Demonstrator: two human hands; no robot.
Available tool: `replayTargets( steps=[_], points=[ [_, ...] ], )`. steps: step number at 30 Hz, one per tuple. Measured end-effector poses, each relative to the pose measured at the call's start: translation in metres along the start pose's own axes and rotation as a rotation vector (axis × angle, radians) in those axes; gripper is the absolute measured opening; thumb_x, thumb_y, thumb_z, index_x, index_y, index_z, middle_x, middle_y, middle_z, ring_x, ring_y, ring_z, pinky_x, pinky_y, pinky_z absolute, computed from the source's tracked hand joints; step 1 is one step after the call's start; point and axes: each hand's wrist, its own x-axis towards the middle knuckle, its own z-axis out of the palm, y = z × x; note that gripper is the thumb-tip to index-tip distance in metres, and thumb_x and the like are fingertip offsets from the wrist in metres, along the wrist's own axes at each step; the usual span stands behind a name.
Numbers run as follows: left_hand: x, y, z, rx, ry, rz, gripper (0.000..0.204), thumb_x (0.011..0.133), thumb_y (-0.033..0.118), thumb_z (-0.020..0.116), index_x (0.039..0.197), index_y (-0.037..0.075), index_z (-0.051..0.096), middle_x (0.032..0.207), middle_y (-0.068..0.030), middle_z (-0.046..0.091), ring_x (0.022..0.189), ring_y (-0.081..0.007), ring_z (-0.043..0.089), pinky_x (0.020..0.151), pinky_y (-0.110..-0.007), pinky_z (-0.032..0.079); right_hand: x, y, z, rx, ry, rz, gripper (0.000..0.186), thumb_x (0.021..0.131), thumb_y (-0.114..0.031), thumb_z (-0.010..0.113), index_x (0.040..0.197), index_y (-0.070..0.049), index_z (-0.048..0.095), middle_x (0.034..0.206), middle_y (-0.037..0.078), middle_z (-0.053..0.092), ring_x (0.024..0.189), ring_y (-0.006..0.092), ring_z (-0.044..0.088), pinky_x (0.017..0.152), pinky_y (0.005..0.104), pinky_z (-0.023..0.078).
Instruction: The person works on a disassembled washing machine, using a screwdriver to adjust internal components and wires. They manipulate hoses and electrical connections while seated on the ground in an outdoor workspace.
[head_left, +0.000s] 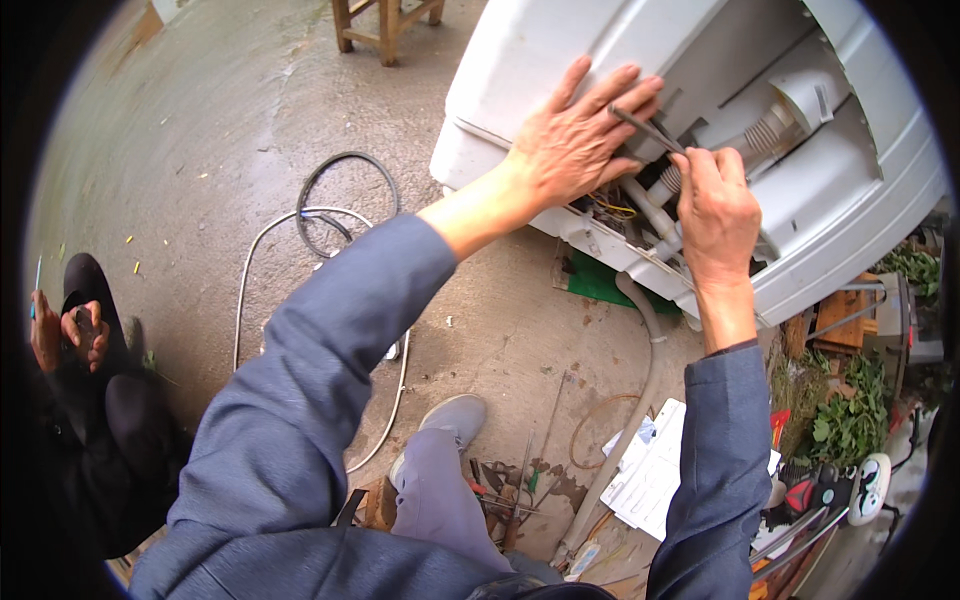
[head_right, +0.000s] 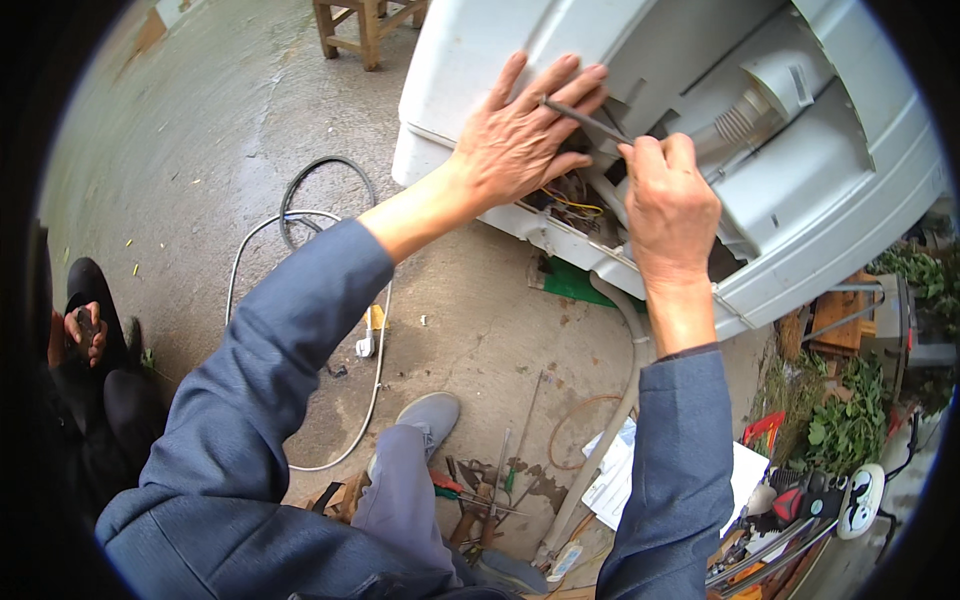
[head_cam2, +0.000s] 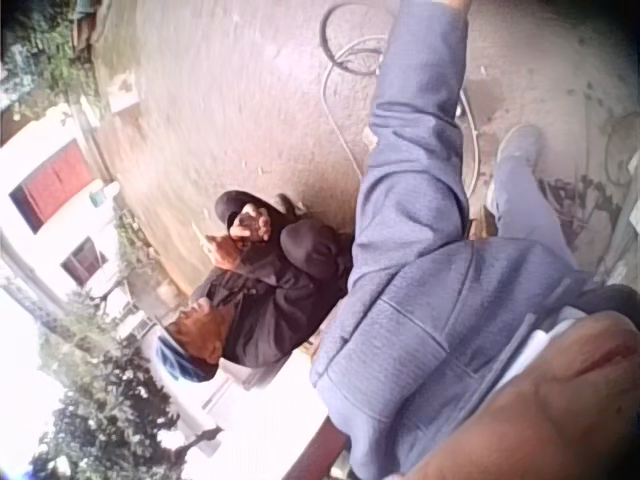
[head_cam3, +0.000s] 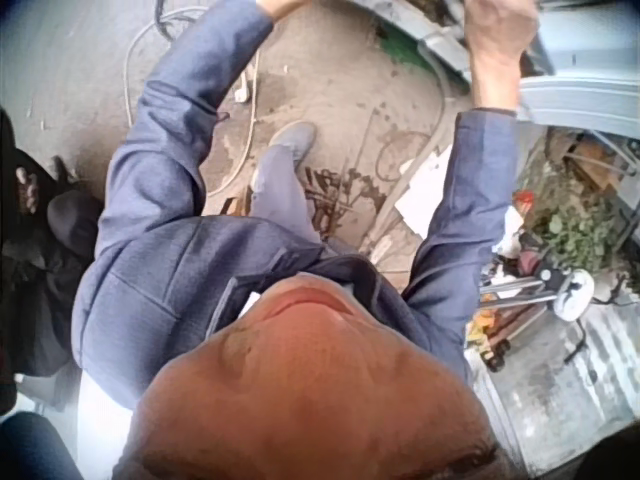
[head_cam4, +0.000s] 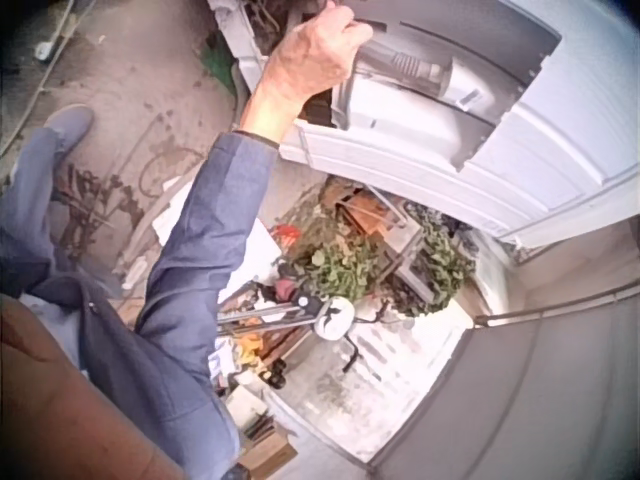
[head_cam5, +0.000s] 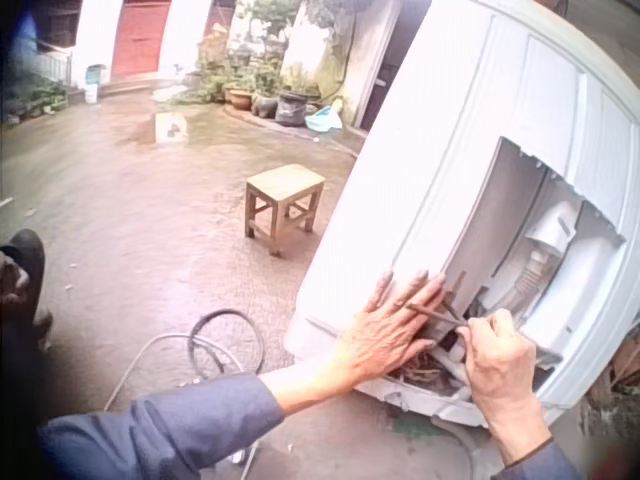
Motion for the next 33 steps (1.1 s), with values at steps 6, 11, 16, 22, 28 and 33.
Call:
replayTargets(
  steps=[6,11,16,22,28,33],
  points=[
    [-0.032,0.041,-0.009,-0.409,-0.078,0.107,0.071,0.098,0.042,0.06,0.151,-0.002,0.044,0.165,-0.0231,0.028,0.154,-0.0348,0.027,0.128,-0.046,0.021,0.0,-0.007,0.006,0.147,0.059,0.17,0.024,0.092,-0.025,0.075,0.082,-0.008,0.061,0.077,0.01,0.059,0.063,0.0326,0.064,0.054,0.0425,0.05],
    [-0.008,0.068,0.002,-0.658,-0.169,-0.251,0.066,0.089,0.01,0.066,0.146,-0.008,0.039,0.156,-0.0404,0.023,0.135,-0.0547,0.044,0.116,-0.049,0.042,0.002,-0.017,0.009,0.204,0.046,0.25,0.025,0.093,-0.024,0.074,0.081,-0.007,0.06,0.074,0.01,0.057,0.062,0.033,0.062,0.054,0.0429,0.048],
    [0.018,0.07,0.027,-0.515,-0.029,-0.274,0.068,0.087,0.009,0.061,0.148,-0.007,0.037,0.159,-0.0376,0.02,0.139,-0.0531,0.039,0.118,-0.052,0.036,0.007,-0.022,0.014,0.594,-0.096,0.676,0.021,0.095,-0.019,0.073,0.089,-0.005,0.058,0.082,0.01,0.067,0.06,0.0231,0.067,0.054,0.0358,0.05],
    [0.015,0.063,0.038,-0.474,0.098,-0.217,0.071,0.086,0.014,0.062,0.147,-0.011,0.039,0.153,-0.033,0.034,0.138,-0.048,0.042,0.115,-0.052,0.038,0.013,-0.022,0.008,1.077,0.074,0.93,0.028,0.098,-0.011,0.07,0.113,0.001,0.049,0.081,0.012,0.07,0.063,0.0147,0.069,0.058,0.0295,0.054],
    [0.01,0.064,0.037,-0.535,0.117,-0.266,0.063,0.09,0.011,0.059,0.146,-0.011,0.041,0.148,-0.034,0.04,0.137,-0.0481,0.043,0.115,-0.051,0.038,0.004,-0.008,-0.012,0.066,0.009,-0.062,0.026,0.082,-0.016,0.08,0.101,-0.003,0.067,0.087,0.009,0.064,0.08,0.0293,0.068,0.063,0.0388,0.056],
    [0.022,0.065,0.043,-0.661,-0.012,-0.305,0.061,0.09,0.016,0.063,0.145,-0.004,0.045,0.154,-0.0332,0.033,0.141,-0.0474,0.038,0.113,-0.051,0.039,0.009,-0.007,-0.001,-0.034,-0.157,-0.023,0.029,0.088,-0.025,0.078,0.073,-0.005,0.062,0.077,0.007,0.064,0.069,0.0273,0.066,0.058,0.04,0.053]
  ],
)
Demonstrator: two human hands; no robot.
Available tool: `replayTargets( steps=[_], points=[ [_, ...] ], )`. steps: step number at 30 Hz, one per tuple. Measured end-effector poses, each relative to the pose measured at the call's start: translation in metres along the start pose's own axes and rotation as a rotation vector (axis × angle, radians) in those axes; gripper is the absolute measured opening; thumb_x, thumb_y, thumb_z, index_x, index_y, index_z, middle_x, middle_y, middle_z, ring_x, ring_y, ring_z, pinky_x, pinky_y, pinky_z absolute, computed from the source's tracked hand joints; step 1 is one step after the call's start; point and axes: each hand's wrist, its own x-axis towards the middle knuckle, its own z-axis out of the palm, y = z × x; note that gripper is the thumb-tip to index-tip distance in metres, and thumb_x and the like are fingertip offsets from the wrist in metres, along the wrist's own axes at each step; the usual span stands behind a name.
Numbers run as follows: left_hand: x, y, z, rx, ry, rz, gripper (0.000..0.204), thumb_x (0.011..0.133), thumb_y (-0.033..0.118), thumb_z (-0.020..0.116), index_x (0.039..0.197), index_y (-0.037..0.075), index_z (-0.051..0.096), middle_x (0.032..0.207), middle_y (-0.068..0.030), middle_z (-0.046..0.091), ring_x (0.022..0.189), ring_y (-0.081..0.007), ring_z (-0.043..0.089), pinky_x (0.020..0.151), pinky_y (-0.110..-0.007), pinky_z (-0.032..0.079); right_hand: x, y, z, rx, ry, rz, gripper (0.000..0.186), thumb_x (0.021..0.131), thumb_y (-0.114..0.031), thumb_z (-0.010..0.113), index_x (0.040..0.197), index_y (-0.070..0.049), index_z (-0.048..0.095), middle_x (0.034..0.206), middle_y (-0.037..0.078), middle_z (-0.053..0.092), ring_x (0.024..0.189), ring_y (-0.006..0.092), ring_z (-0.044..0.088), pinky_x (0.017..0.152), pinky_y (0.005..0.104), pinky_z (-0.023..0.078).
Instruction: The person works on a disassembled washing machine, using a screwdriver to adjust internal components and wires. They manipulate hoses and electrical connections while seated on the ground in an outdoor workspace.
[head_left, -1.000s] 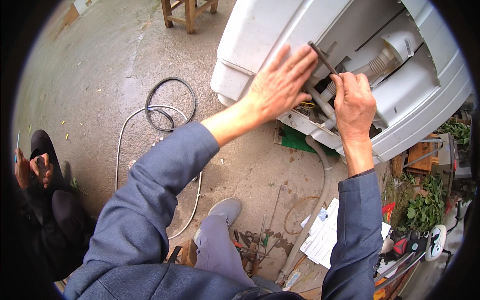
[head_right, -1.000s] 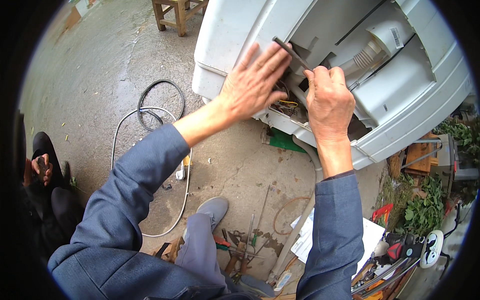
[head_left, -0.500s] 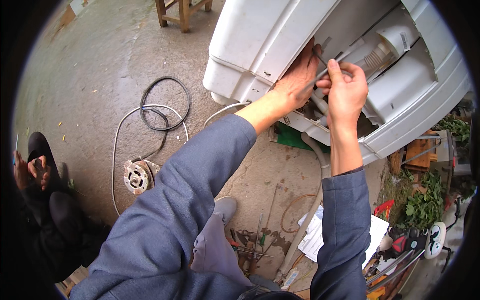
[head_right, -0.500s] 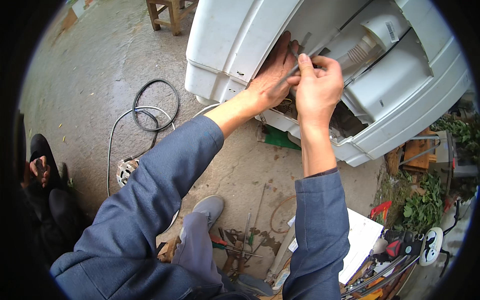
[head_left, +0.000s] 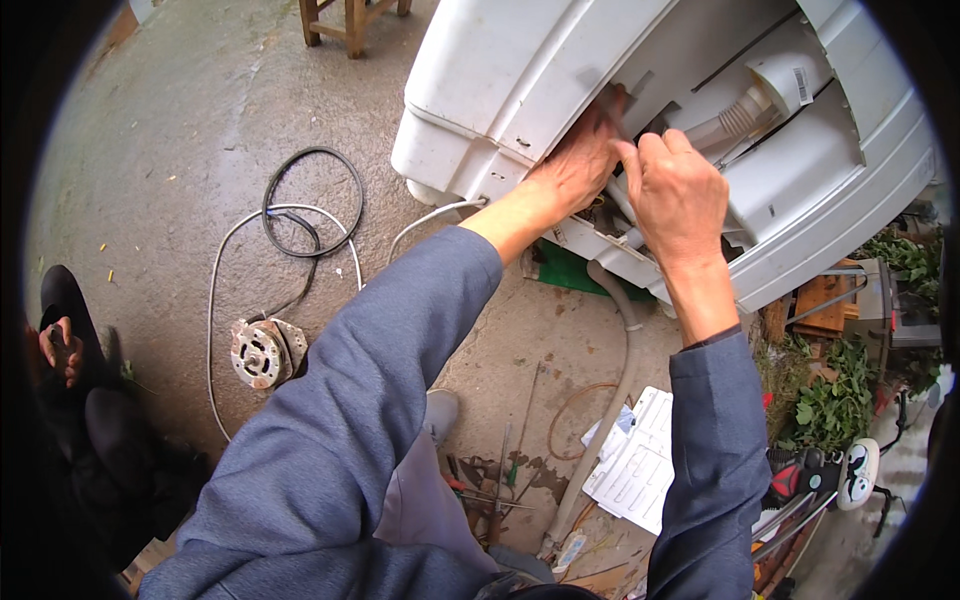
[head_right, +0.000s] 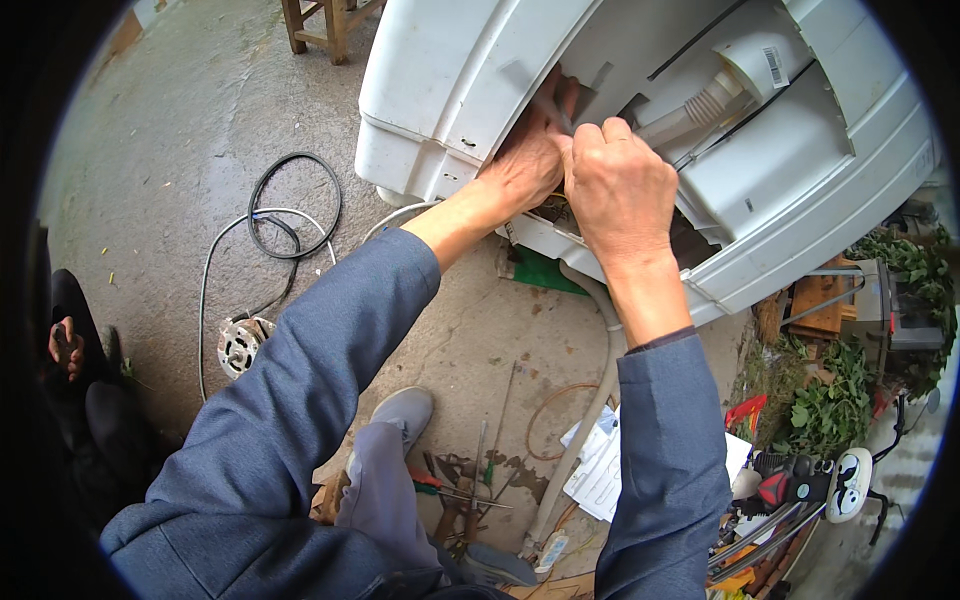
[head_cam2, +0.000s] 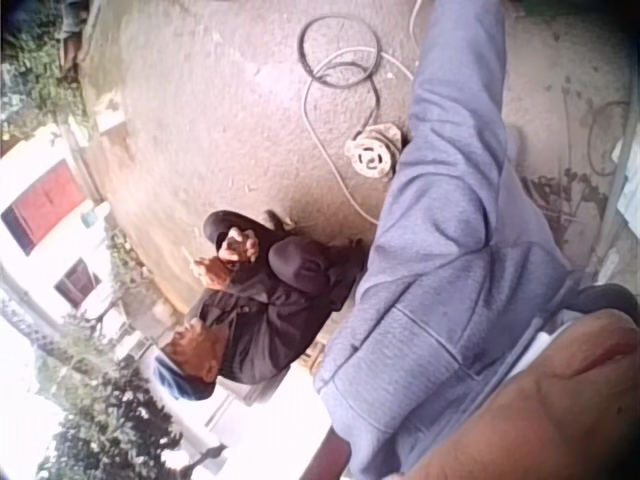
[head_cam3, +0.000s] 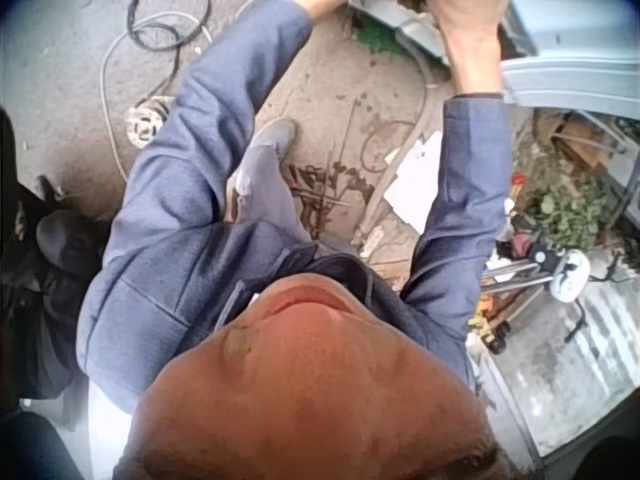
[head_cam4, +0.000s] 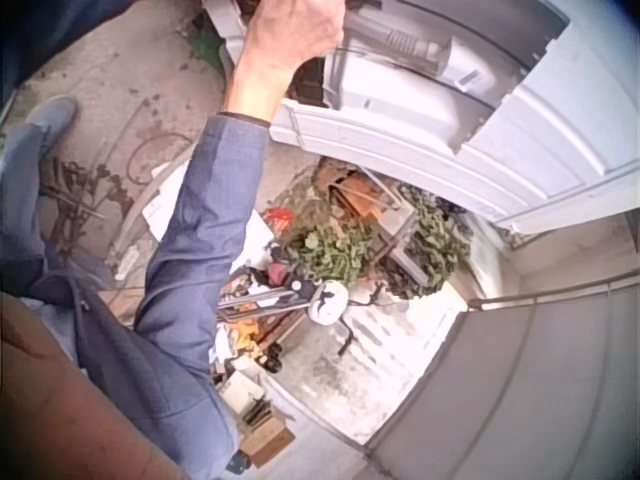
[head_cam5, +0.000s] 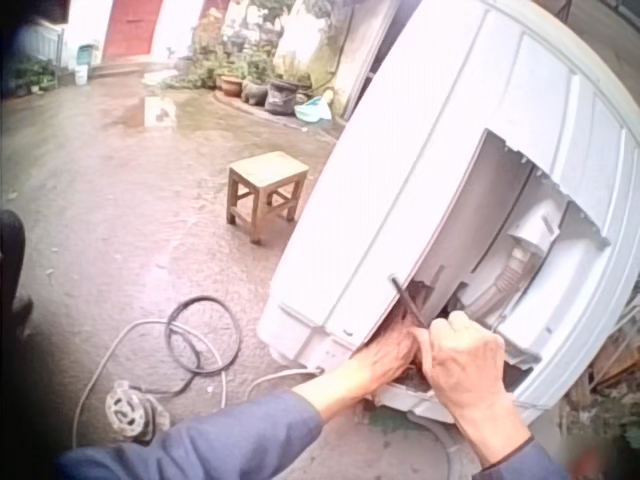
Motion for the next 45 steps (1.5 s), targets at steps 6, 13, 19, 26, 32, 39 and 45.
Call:
replayTargets(
  steps=[6,13,19,26,32,39,45],
  points=[
    [-0.005,0.0,0.0,-0.129,0.125,0.135,0.051,0.099,0.021,0.057,0.145,0.001,0.051,0.155,-0.0256,0.038,0.142,-0.0436,0.04,0.118,-0.05,0.036,0.005,-0.008,0.001,1.241,-0.159,1.001,0.042,0.101,-0.037,0.067,0.081,0.0,0.069,0.064,-0.001,0.06,0.051,0.0103,0.051,0.052,0.0292,0.042],
    [-0.004,-0.002,0.006,-0.083,0.16,0.098,0.056,0.099,0.02,0.058,0.148,-0.003,0.043,0.156,-0.0284,0.035,0.142,-0.0462,0.038,0.119,-0.051,0.034,0.002,-0.005,-0.011,0.042,0.117,-0.012,0.019,0.088,-0.018,0.079,0.093,-0.003,0.068,0.071,0.012,0.062,0.061,0.0302,0.065,0.057,0.0411,0.054],
    [-0.008,-0.002,0.004,-0.019,0.264,0.132,0.064,0.098,0.027,0.062,0.15,-0.004,0.04,0.157,-0.0291,0.034,0.142,-0.0457,0.038,0.119,-0.051,0.033,0.015,-0.01,-0.011,1.169,-0.266,0.976,0.021,0.093,-0.023,0.075,0.093,-0.003,0.071,0.064,0.008,0.053,0.053,0.0137,0.053,0.049,0.033,0.045],
    [-0.003,-0.004,0.008,-0.531,0.093,-0.05,0.061,0.098,0.024,0.063,0.148,-0.003,0.042,0.156,-0.0252,0.035,0.143,-0.0439,0.037,0.119,-0.05,0.032,0.012,-0.01,-0.013,-0.018,0.078,0.007,0.026,0.086,-0.023,0.08,0.083,-0.004,0.061,0.075,0.01,0.063,0.061,0.0334,0.064,0.058,0.041,0.054],
    [-0.011,0.0,0.001,-0.008,0.27,0.095,0.063,0.095,0.029,0.064,0.147,-0.002,0.047,0.154,-0.0264,0.037,0.142,-0.0423,0.04,0.117,-0.051,0.035,0.013,-0.01,-0.015,0.466,-0.108,0.447,0.025,0.095,-0.029,0.074,0.09,-0.004,0.074,0.065,0.007,0.06,0.054,0.0192,0.055,0.054,0.0343,0.047],
    [-0.006,-0.006,0.007,-0.216,0.168,0.053,0.069,0.09,0.029,0.07,0.145,-0.004,0.046,0.154,-0.0259,0.036,0.14,-0.043,0.041,0.117,-0.049,0.036,0.017,-0.012,-0.012,0.138,-0.056,0.203,0.038,0.096,-0.034,0.073,0.077,-0.001,0.069,0.062,0.011,0.059,0.055,0.0238,0.057,0.053,0.0383,0.045],
    [-0.011,-0.007,0.012,-0.08,0.109,0.057,0.088,0.091,0.03,0.073,0.157,-0.004,0.026,0.16,-0.0262,0.028,0.152,-0.0414,0.026,0.124,-0.05,0.026,0.009,-0.012,-0.018,0.205,0.101,0.046,0.023,0.095,-0.023,0.073,0.086,-0.002,0.074,0.065,0.01,0.06,0.057,0.0212,0.058,0.056,0.0352,0.045]
  ],
)
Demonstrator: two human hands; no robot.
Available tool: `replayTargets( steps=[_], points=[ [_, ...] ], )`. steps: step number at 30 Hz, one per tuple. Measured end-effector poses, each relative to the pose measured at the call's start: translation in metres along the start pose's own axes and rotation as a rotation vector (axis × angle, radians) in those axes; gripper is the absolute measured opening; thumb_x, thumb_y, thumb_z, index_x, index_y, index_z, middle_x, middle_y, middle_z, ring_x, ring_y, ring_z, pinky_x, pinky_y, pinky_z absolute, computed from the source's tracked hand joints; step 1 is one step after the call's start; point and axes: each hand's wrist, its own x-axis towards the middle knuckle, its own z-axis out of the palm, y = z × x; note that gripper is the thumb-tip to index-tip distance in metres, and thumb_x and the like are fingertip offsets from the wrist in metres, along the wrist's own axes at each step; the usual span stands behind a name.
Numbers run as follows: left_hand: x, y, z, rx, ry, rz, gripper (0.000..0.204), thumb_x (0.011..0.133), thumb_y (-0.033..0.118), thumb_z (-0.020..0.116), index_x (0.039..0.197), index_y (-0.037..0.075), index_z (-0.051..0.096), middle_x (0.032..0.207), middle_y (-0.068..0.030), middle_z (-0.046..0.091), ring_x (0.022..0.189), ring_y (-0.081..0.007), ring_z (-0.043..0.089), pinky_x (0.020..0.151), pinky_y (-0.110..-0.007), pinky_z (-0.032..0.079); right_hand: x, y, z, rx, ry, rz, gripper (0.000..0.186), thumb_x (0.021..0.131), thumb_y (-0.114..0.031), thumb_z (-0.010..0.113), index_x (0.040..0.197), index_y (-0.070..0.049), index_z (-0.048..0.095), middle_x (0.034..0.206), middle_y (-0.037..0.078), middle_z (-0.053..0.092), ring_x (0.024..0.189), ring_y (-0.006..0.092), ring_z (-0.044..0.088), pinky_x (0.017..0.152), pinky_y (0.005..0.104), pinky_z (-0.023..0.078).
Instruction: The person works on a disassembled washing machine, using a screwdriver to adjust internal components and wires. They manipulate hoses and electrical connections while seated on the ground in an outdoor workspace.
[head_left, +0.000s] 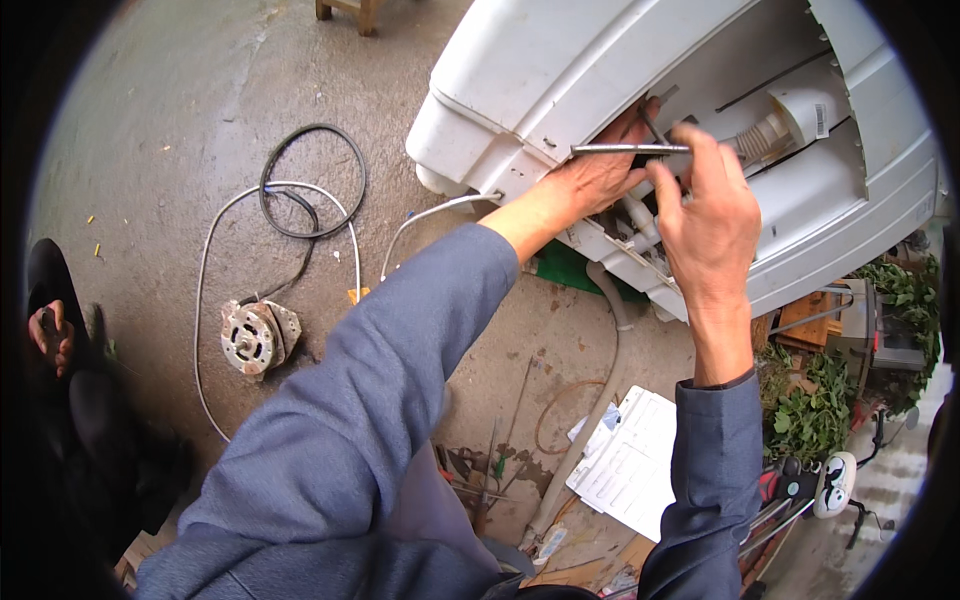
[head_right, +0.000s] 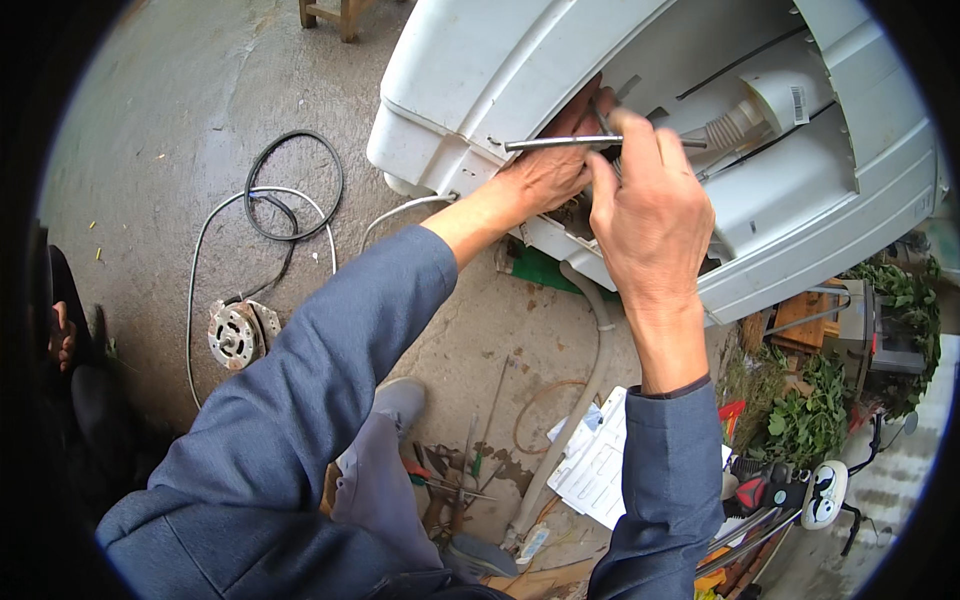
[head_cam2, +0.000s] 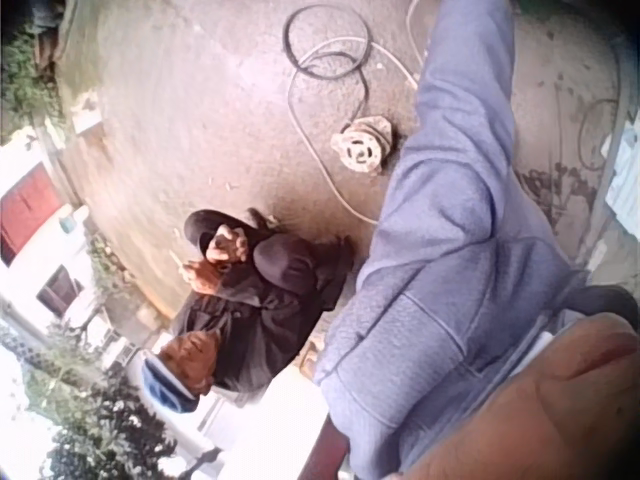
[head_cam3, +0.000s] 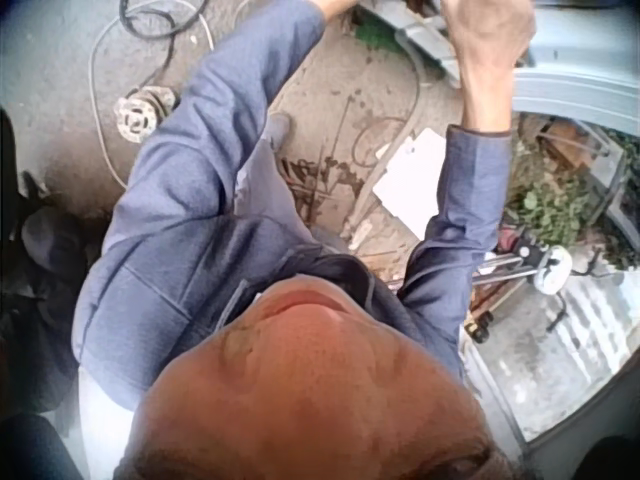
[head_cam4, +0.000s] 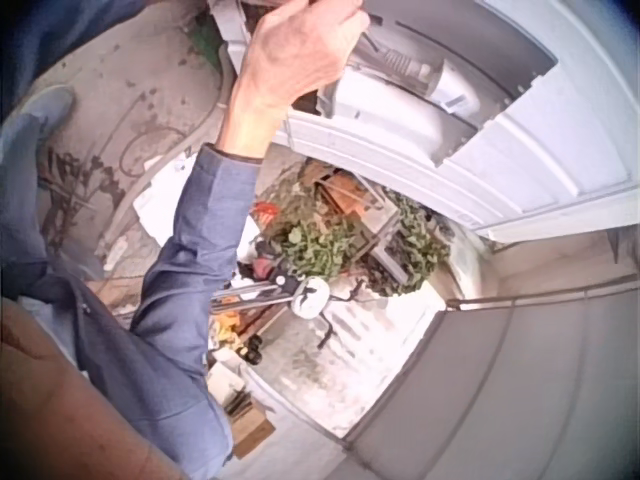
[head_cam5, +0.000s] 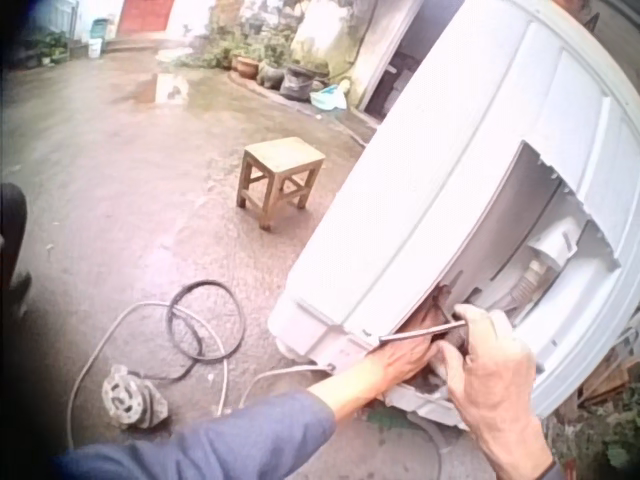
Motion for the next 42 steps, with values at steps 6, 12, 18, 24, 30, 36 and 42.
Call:
replayTargets(
  steps=[6,12,18,24,30,36,42],
  points=[
    [0.002,-0.001,0.001,-0.137,0.003,-0.014,0.091,0.09,0.036,0.075,0.157,-0.001,0.027,0.156,-0.0286,0.034,0.145,-0.0431,0.035,0.121,-0.049,0.031,0.007,0.001,0.003,0.226,-0.223,0.463,0.039,0.098,-0.032,0.068,0.075,-0.002,0.072,0.058,0.01,0.06,0.053,0.0245,0.058,0.057,0.0363,0.048],
    [0.004,-0.003,0.003,-0.237,0.042,-0.022,0.079,0.09,0.029,0.069,0.153,-0.004,0.033,0.156,-0.0285,0.029,0.146,-0.0454,0.031,0.121,-0.052,0.029,-0.005,0.004,-0.003,-0.069,0.021,-0.105,0.03,0.094,-0.035,0.074,0.086,-0.006,0.076,0.071,0.006,0.061,0.06,0.0212,0.061,0.057,0.036,0.049],
    [0.001,-0.005,0.005,-0.128,0.022,-0.017,0.081,0.09,0.034,0.073,0.152,-0.002,0.037,0.157,-0.0281,0.03,0.145,-0.0439,0.032,0.12,-0.051,0.03,0.005,0.007,0.003,0.167,-0.259,0.494,0.025,0.094,-0.031,0.073,0.089,-0.007,0.077,0.078,0.008,0.068,0.062,0.0223,0.064,0.056,0.0362,0.049],
    [0.006,-0.009,0.013,-0.184,-0.065,-0.043,0.098,0.084,0.024,0.079,0.16,0.0,0.022,0.16,-0.0261,0.03,0.148,-0.0426,0.032,0.124,-0.049,0.028,0.001,-0.002,-0.005,-0.031,-0.048,-0.136,0.017,0.09,-0.022,0.074,0.093,-0.005,0.074,0.075,0.008,0.063,0.065,0.0258,0.065,0.059,0.0389,0.054],
    [0.004,-0.001,0.002,-0.096,0.114,0.017,0.079,0.085,0.04,0.075,0.145,-0.003,0.046,0.149,-0.0266,0.039,0.14,-0.0451,0.038,0.115,-0.053,0.034,0.009,0.0,0.002,0.293,-0.128,0.44,0.034,0.094,-0.032,0.072,0.076,-0.002,0.071,0.064,0.008,0.058,0.058,0.0218,0.061,0.053,0.0352,0.048],
    [0.009,-0.003,0.003,0.028,-0.112,-0.02,0.088,0.086,0.029,0.075,0.157,0.0,0.032,0.154,-0.0279,0.036,0.144,-0.0445,0.035,0.122,-0.05,0.029,-0.005,-0.002,-0.002,0.186,0.008,0.023,0.015,0.086,-0.018,0.081,0.092,-0.007,0.074,0.07,0.009,0.06,0.057,0.0248,0.061,0.056,0.0342,0.051],
    [0.005,-0.003,0.006,-0.139,0.092,-0.011,0.077,0.086,0.034,0.074,0.147,-0.001,0.041,0.147,-0.0268,0.04,0.137,-0.0446,0.041,0.116,-0.051,0.035,0.009,0.01,0.004,-0.259,-0.112,-0.059,0.029,0.091,-0.032,0.076,0.089,-0.003,0.075,0.067,0.01,0.059,0.053,0.0223,0.06,0.05,0.0361,0.049]
  ],
)
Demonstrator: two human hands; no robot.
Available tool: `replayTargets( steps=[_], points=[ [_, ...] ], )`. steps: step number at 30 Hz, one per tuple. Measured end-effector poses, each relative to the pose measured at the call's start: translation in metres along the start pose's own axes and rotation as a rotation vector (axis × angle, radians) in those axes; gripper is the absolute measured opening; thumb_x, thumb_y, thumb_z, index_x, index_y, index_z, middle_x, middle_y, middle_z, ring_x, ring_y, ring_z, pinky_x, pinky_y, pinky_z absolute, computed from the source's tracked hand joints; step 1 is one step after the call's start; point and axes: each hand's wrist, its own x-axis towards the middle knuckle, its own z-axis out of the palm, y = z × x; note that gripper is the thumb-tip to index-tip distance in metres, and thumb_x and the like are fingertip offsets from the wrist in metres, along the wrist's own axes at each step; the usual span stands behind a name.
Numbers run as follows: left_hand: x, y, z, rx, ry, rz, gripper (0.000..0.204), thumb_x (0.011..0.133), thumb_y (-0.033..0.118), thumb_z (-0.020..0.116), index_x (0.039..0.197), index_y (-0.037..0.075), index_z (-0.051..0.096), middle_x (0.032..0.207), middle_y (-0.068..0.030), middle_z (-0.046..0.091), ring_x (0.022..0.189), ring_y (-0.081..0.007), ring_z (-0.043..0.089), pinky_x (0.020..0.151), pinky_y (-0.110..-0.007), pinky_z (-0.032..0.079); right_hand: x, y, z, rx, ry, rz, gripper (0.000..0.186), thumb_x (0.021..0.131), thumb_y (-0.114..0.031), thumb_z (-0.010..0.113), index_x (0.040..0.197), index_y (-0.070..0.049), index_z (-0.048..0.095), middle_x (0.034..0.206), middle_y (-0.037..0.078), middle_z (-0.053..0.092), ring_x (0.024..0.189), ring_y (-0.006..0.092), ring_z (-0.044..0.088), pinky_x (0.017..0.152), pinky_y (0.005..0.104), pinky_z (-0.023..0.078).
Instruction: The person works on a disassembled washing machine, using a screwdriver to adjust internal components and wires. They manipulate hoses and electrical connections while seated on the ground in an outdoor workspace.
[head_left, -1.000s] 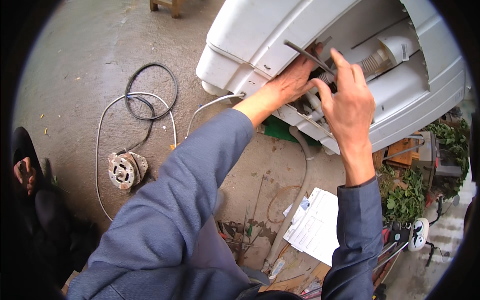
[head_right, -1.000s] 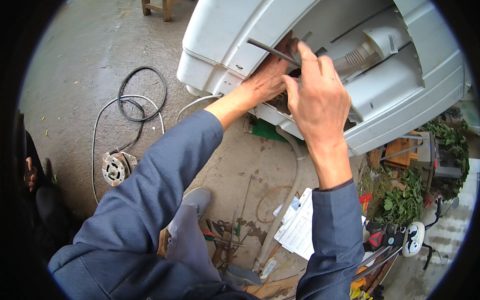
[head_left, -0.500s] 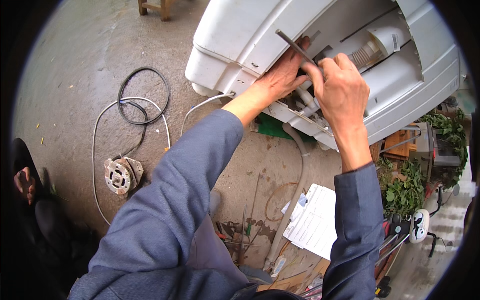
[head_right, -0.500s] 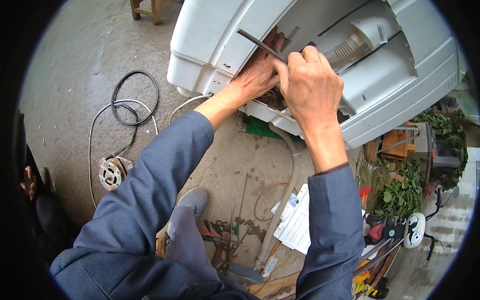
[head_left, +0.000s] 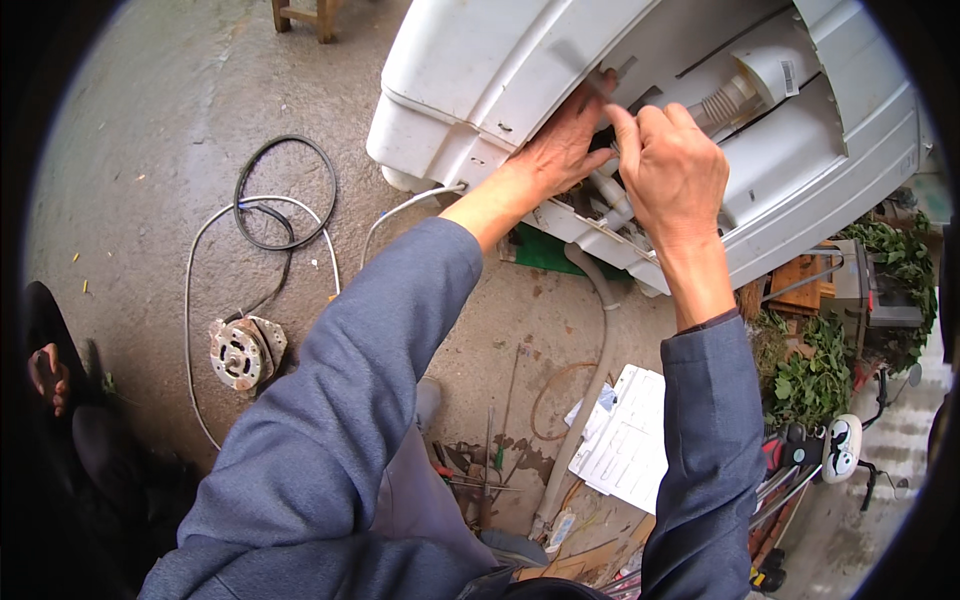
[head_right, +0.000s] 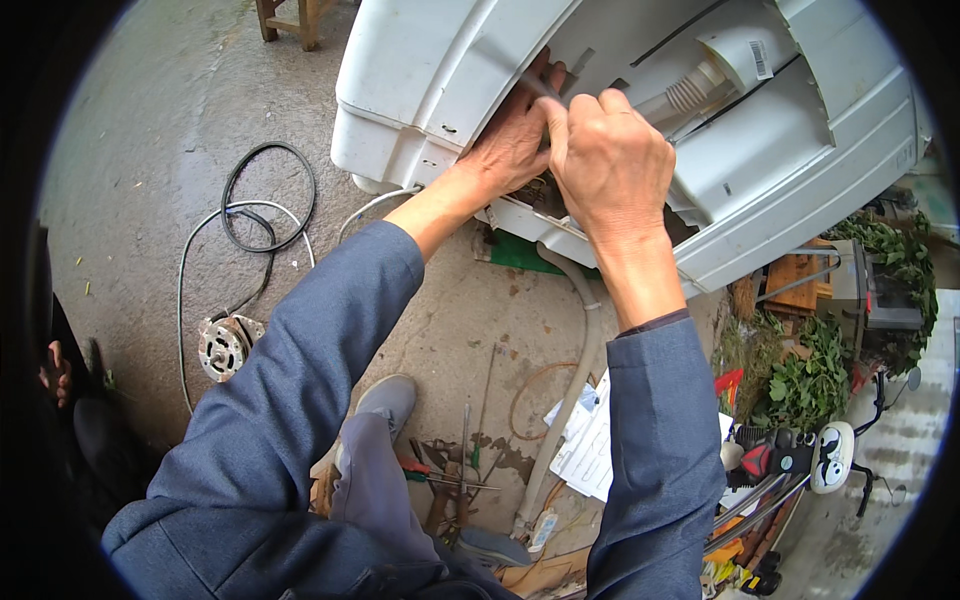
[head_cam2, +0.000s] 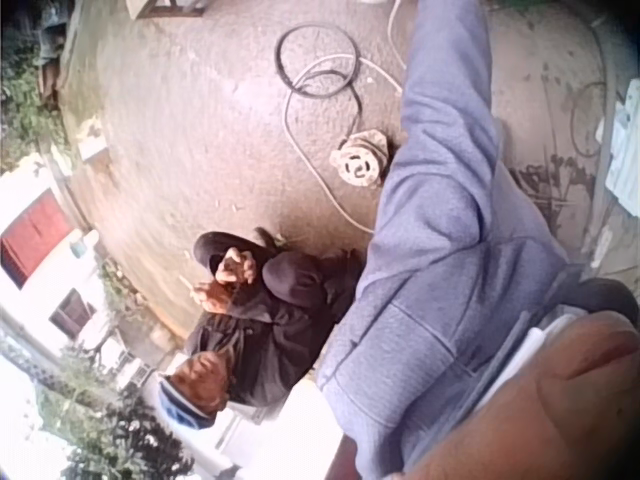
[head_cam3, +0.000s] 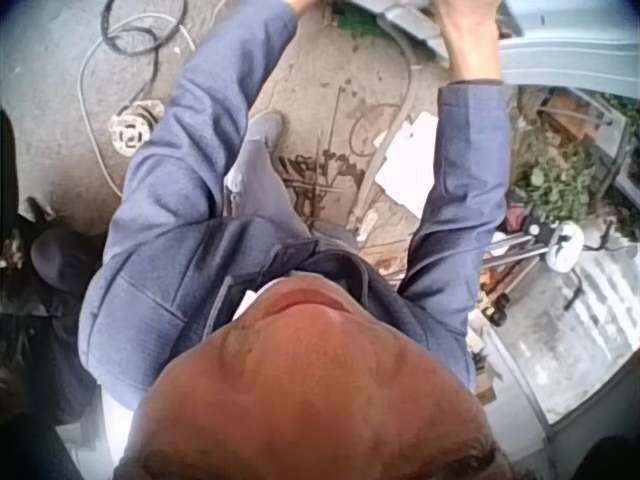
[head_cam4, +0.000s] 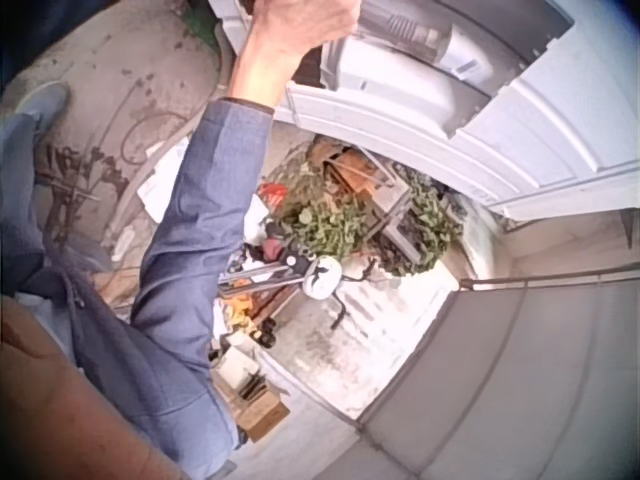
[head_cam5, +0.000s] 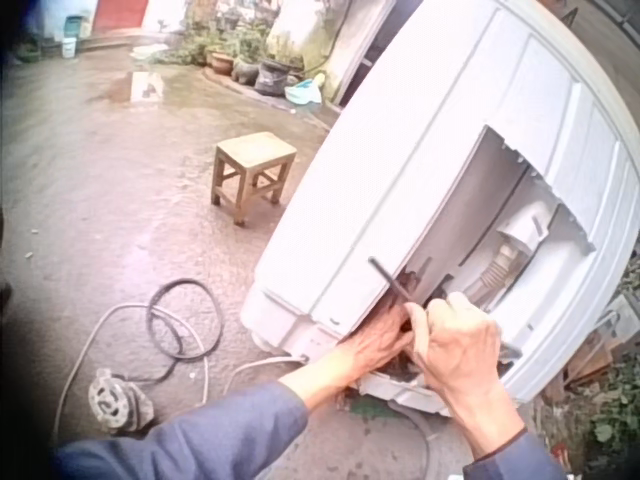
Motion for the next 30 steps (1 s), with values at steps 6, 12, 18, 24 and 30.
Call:
replayTargets(
  steps=[6,12,18,24,30],
  points=[
    [0.0,0.002,-0.004,-0.029,0.031,-0.004,0.086,0.083,0.035,0.076,0.149,-0.004,0.038,0.148,-0.0278,0.039,0.139,-0.0451,0.04,0.117,-0.052,0.034,-0.012,-0.01,-0.009,0.731,-0.075,0.445,0.021,0.096,-0.023,0.07,0.095,-0.003,0.077,0.064,0.007,0.063,0.055,0.0167,0.059,0.053,0.0305,0.047],
    [0.005,-0.002,-0.003,-0.184,-0.12,-0.046,0.078,0.082,0.022,0.079,0.146,0.001,0.041,0.137,-0.0227,0.046,0.128,-0.0405,0.047,0.111,-0.049,0.039,0.002,0.012,-0.011,-0.029,0.164,-0.379,0.045,0.08,-0.009,0.07,0.125,-0.014,0.069,0.096,0.002,0.061,0.087,0.0201,0.063,0.067,0.0295,0.052],
    [0.002,0.004,-0.008,-0.042,-0.029,-0.06,0.075,0.084,0.028,0.077,0.143,-0.004,0.043,0.151,-0.0293,0.039,0.142,-0.0445,0.038,0.121,-0.049,0.03,0.004,0.006,-0.01,0.298,-0.401,0.397,0.056,0.099,-0.048,0.066,0.062,-0.006,0.067,0.057,0.009,0.058,0.05,0.0281,0.055,0.049,0.0395,0.044],
    [0.001,-0.002,0.001,-0.071,0.034,-0.001,0.068,0.087,0.025,0.075,0.142,0.0,0.043,0.135,-0.0229,0.049,0.126,-0.0401,0.049,0.105,-0.05,0.041,-0.01,0.005,-0.019,0.174,0.079,-0.135,0.026,0.085,-0.015,0.072,0.111,-0.017,0.071,0.081,0.003,0.056,0.067,0.0211,0.061,0.055,0.0355,0.049],
    [0.003,-0.013,0.013,-0.228,-0.047,0.032,0.042,0.09,0.017,0.071,0.123,0.003,0.049,0.112,-0.0174,0.054,0.101,-0.032,0.056,0.087,-0.046,0.046,0.002,0.019,-0.015,-0.037,0.077,-0.484,0.056,0.082,-0.007,0.068,0.135,-0.024,0.067,0.095,0.0,0.061,0.08,0.0174,0.061,0.068,0.0319,0.049]
  ],
)
